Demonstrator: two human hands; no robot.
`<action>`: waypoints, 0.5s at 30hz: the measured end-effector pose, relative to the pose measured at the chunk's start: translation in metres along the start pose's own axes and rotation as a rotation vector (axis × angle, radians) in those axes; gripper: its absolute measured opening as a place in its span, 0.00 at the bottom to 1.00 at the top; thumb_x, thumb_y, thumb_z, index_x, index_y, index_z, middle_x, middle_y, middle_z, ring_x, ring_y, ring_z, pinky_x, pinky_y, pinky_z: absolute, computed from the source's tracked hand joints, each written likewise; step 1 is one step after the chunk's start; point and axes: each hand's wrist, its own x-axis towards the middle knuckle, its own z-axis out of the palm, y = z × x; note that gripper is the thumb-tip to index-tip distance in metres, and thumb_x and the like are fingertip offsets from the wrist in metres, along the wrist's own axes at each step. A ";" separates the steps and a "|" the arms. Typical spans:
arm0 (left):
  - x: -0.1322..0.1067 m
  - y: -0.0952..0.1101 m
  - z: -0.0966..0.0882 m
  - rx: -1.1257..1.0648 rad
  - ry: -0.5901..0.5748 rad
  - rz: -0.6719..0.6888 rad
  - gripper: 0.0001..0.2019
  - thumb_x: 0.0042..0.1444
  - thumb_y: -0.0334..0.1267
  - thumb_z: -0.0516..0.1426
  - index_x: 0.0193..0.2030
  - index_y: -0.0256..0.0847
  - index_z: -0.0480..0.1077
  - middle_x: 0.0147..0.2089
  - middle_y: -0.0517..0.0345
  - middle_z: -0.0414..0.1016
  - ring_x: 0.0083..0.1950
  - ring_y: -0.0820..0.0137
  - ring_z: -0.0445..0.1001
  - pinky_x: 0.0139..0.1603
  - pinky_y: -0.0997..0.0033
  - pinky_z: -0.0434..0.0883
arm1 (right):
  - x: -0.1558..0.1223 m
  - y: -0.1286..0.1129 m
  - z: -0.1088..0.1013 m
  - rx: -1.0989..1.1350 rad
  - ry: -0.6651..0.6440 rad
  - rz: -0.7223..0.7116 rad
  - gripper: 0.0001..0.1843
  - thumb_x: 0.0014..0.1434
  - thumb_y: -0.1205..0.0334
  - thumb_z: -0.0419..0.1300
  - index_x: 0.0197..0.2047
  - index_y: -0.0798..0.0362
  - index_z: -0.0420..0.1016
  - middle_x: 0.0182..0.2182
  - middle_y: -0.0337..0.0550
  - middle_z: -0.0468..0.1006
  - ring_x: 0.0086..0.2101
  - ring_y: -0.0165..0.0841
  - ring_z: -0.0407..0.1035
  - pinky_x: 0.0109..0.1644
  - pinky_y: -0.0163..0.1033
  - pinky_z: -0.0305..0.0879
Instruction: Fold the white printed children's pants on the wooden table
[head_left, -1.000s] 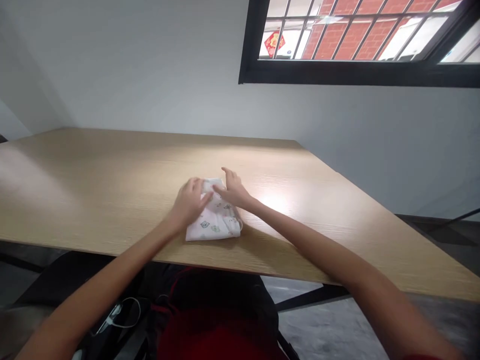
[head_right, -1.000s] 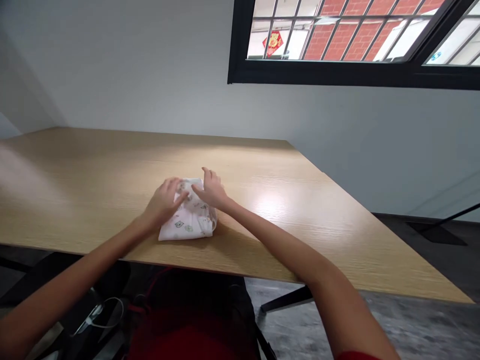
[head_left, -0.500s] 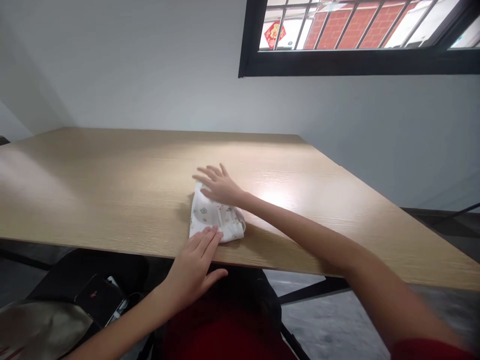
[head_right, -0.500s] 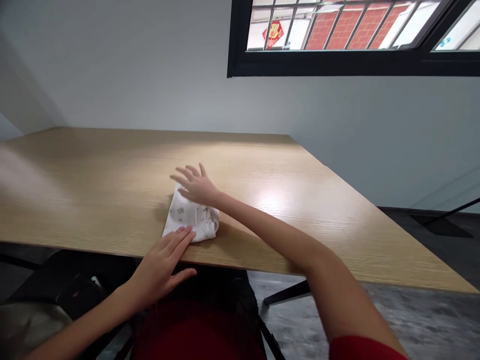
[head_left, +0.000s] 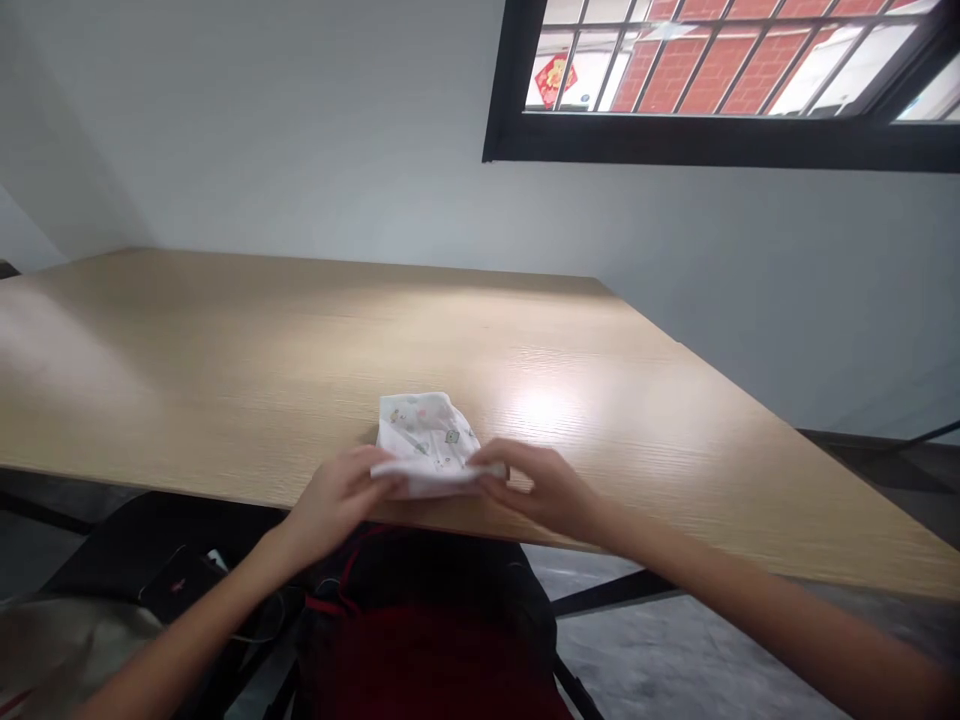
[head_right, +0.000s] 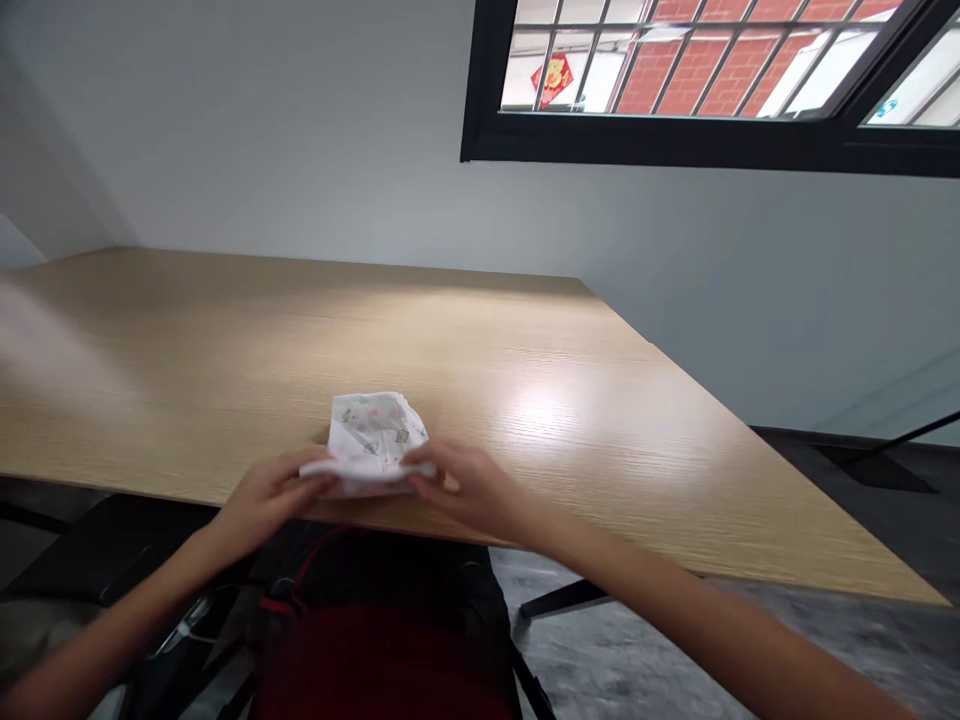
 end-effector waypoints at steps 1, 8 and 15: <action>0.012 -0.001 -0.002 -0.062 0.026 -0.120 0.14 0.59 0.45 0.48 0.41 0.40 0.70 0.40 0.55 0.75 0.41 0.66 0.73 0.41 0.67 0.70 | 0.014 0.003 -0.003 0.012 0.034 0.100 0.09 0.60 0.62 0.52 0.41 0.55 0.70 0.29 0.41 0.72 0.27 0.28 0.65 0.30 0.33 0.64; 0.066 -0.033 0.004 0.057 0.184 -0.472 0.15 0.55 0.43 0.47 0.34 0.32 0.67 0.32 0.50 0.70 0.33 0.63 0.70 0.33 0.63 0.68 | 0.097 0.051 0.005 0.098 -0.005 0.445 0.12 0.61 0.61 0.48 0.39 0.56 0.70 0.38 0.45 0.73 0.37 0.32 0.66 0.37 0.35 0.62; 0.069 -0.018 0.021 0.350 0.257 -0.218 0.18 0.59 0.39 0.44 0.52 0.35 0.62 0.59 0.43 0.56 0.61 0.56 0.53 0.60 0.52 0.50 | 0.100 0.031 0.024 -0.323 0.013 0.322 0.16 0.64 0.64 0.44 0.48 0.57 0.69 0.48 0.51 0.67 0.46 0.39 0.62 0.48 0.42 0.58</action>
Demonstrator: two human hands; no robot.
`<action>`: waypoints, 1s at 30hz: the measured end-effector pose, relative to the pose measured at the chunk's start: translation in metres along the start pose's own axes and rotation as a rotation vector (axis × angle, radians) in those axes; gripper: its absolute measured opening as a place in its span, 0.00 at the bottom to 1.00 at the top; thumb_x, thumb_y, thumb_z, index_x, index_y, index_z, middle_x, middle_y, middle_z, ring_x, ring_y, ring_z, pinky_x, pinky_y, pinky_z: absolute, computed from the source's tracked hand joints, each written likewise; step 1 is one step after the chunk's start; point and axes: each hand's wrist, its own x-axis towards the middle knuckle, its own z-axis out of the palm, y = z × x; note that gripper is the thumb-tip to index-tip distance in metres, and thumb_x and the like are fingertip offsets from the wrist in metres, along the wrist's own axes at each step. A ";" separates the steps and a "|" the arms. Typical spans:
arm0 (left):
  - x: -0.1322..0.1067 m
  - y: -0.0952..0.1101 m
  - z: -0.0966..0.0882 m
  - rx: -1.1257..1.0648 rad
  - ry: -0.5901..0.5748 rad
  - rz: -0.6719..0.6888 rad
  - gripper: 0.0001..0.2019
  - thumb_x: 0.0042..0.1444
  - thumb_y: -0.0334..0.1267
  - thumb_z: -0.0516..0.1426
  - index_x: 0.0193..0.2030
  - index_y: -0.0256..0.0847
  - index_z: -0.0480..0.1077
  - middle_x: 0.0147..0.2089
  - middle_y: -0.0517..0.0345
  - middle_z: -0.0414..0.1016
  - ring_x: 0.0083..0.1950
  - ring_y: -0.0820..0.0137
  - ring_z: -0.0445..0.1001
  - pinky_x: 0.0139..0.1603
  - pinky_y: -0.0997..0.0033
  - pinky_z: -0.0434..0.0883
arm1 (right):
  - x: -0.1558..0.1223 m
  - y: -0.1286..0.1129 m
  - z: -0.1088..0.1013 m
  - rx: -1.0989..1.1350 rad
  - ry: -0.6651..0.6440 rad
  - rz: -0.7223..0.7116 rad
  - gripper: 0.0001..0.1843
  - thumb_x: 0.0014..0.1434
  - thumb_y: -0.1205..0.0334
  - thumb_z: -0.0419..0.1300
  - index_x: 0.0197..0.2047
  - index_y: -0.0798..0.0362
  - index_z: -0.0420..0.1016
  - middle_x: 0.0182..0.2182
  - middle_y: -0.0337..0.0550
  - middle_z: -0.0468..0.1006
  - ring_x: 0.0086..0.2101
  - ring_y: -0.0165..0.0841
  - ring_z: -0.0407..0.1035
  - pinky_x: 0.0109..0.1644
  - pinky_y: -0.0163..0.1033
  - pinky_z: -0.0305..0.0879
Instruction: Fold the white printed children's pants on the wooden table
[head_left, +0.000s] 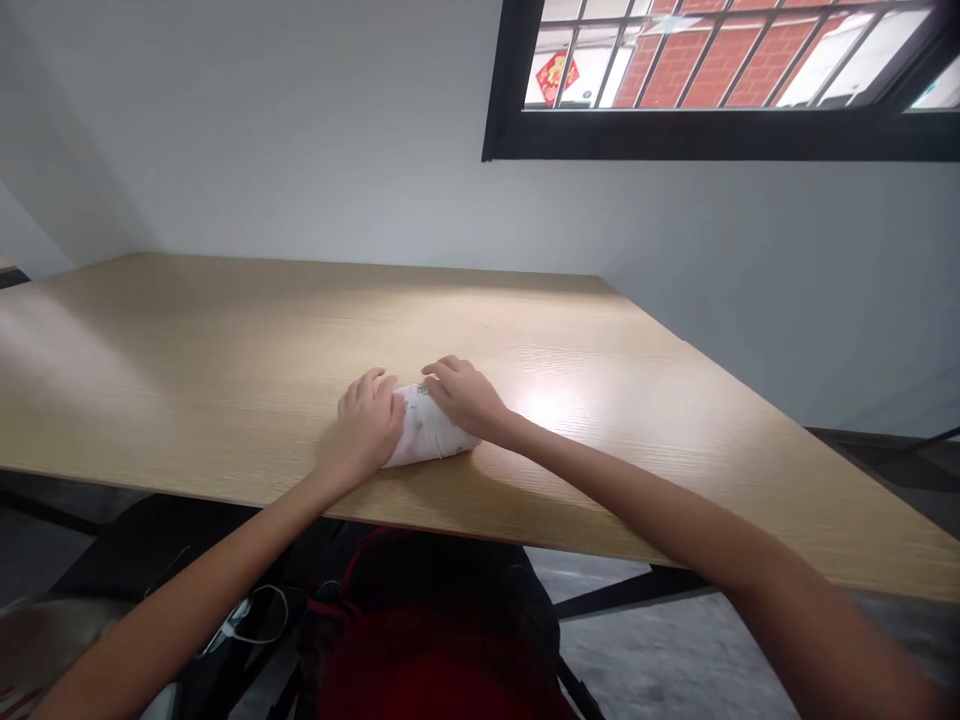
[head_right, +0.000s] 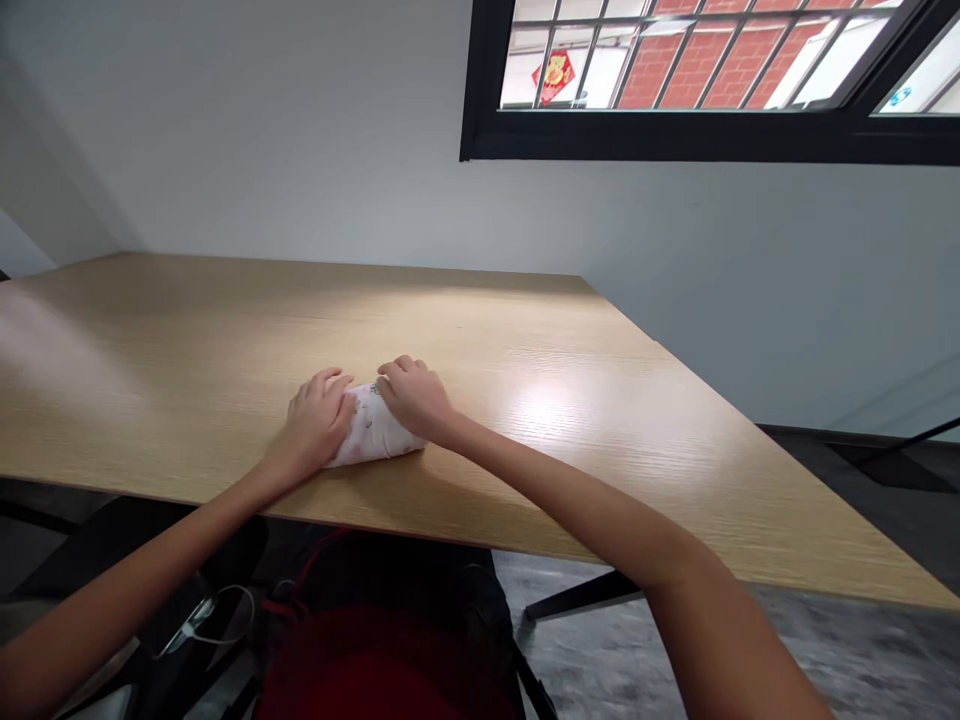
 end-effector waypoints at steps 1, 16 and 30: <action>0.001 0.003 0.003 0.038 -0.016 0.059 0.19 0.60 0.40 0.43 0.54 0.36 0.61 0.60 0.44 0.56 0.62 0.56 0.52 0.61 0.51 0.47 | -0.001 -0.002 0.003 -0.031 -0.012 -0.029 0.16 0.64 0.63 0.44 0.50 0.56 0.68 0.48 0.50 0.67 0.47 0.39 0.61 0.49 0.44 0.57; -0.063 0.001 -0.032 -0.191 -0.135 -0.075 0.17 0.61 0.46 0.41 0.31 0.40 0.63 0.33 0.56 0.69 0.37 0.66 0.68 0.38 0.67 0.65 | -0.054 0.079 -0.020 0.410 0.115 0.271 0.15 0.61 0.62 0.44 0.37 0.55 0.70 0.39 0.44 0.73 0.40 0.33 0.66 0.47 0.40 0.61; -0.066 0.000 -0.011 0.053 -0.206 0.072 0.19 0.58 0.42 0.47 0.54 0.38 0.61 0.58 0.45 0.59 0.59 0.56 0.56 0.58 0.49 0.55 | -0.086 0.014 -0.015 0.194 -0.072 -0.257 0.33 0.51 0.47 0.60 0.57 0.52 0.59 0.54 0.53 0.58 0.53 0.43 0.55 0.49 0.48 0.62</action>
